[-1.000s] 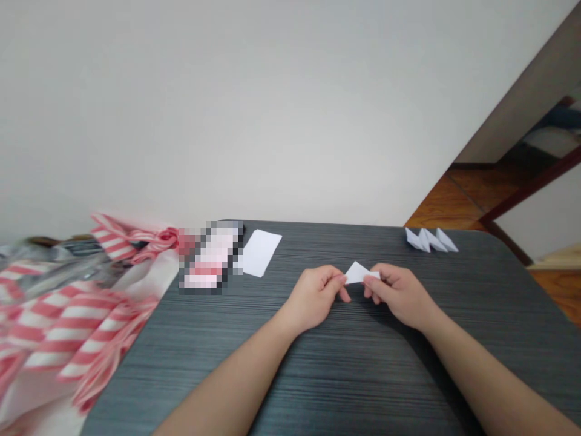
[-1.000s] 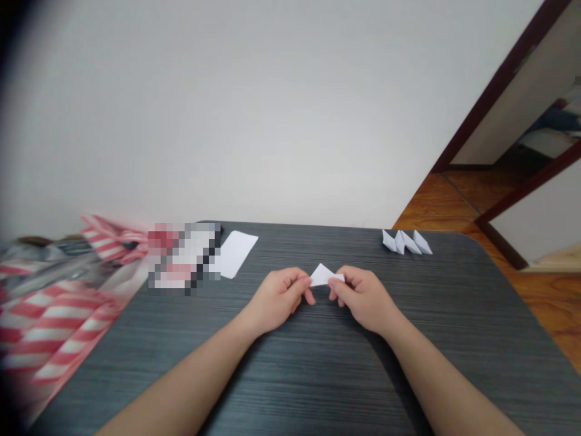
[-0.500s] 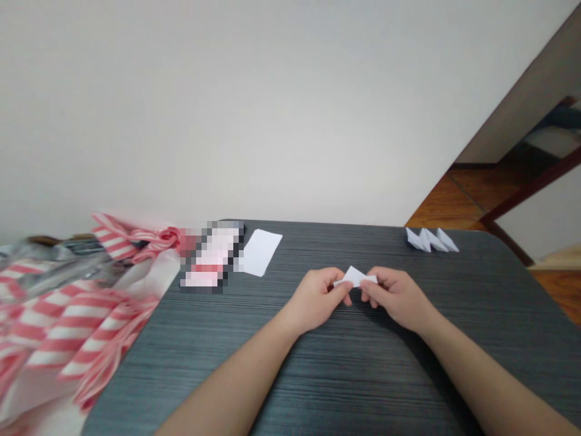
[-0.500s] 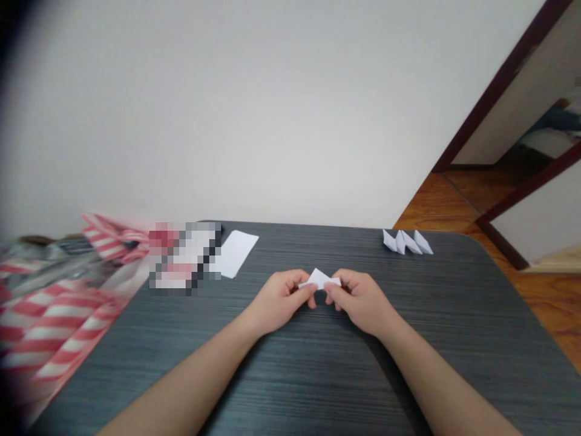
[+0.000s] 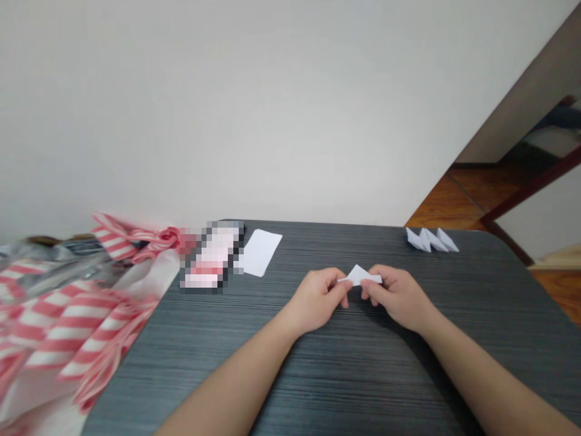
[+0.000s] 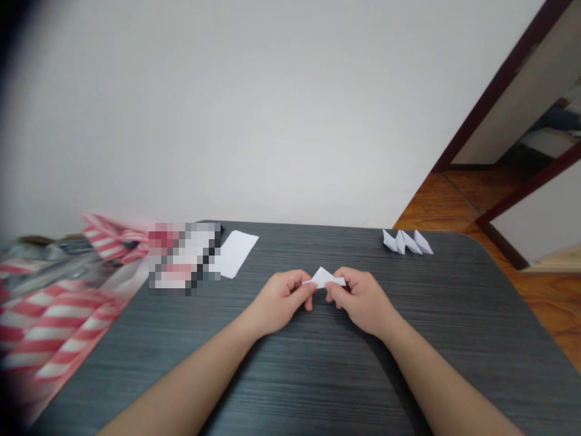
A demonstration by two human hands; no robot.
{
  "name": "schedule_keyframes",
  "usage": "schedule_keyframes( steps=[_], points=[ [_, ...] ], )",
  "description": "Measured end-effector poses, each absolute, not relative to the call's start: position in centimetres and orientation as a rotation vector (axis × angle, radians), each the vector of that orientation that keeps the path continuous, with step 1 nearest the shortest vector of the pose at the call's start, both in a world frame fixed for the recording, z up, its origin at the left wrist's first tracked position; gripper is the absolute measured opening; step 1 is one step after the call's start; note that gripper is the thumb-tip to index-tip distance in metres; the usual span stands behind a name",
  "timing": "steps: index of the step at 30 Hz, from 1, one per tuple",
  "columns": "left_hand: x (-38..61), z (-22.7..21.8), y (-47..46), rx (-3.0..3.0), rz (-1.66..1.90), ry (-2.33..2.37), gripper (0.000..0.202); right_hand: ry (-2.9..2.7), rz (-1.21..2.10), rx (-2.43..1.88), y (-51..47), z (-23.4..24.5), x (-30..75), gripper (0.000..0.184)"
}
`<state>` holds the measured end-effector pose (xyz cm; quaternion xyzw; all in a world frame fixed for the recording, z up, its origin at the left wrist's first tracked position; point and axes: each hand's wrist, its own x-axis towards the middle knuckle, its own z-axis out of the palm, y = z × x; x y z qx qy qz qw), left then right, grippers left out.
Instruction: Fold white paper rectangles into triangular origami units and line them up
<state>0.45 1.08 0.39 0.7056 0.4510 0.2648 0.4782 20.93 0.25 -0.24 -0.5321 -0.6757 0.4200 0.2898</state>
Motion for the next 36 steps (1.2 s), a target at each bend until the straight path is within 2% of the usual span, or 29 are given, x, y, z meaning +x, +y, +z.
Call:
schedule_keyframes(
  steps=[11, 19, 23, 32, 36],
  points=[
    [0.3, 0.1, 1.2, 1.683, 0.682, 1.167, 0.037, -1.716, 1.084, -1.424, 0.5, -0.6, 21.5, 0.025],
    [0.4, -0.2, 1.3, 1.608, 0.778, 1.017, 0.02, -1.814, 1.126, -1.384, 0.4, -0.9, 21.6, 0.022],
    [0.3, -0.7, 1.3, 1.562, 0.781, 1.022, 0.024, -1.816, 1.12, -1.377, 0.5, -0.8, 21.6, 0.022],
    [0.0, -0.5, 1.2, 1.694, 0.752, 0.966, 0.015, -1.892, 1.102, -1.389, 0.5, -0.6, 21.5, 0.025],
    [0.0, -0.2, 1.2, 1.739, 0.722, 0.975, 0.018, -1.892, 1.106, -1.377, 0.5, -0.7, 21.5, 0.024]
  ],
)
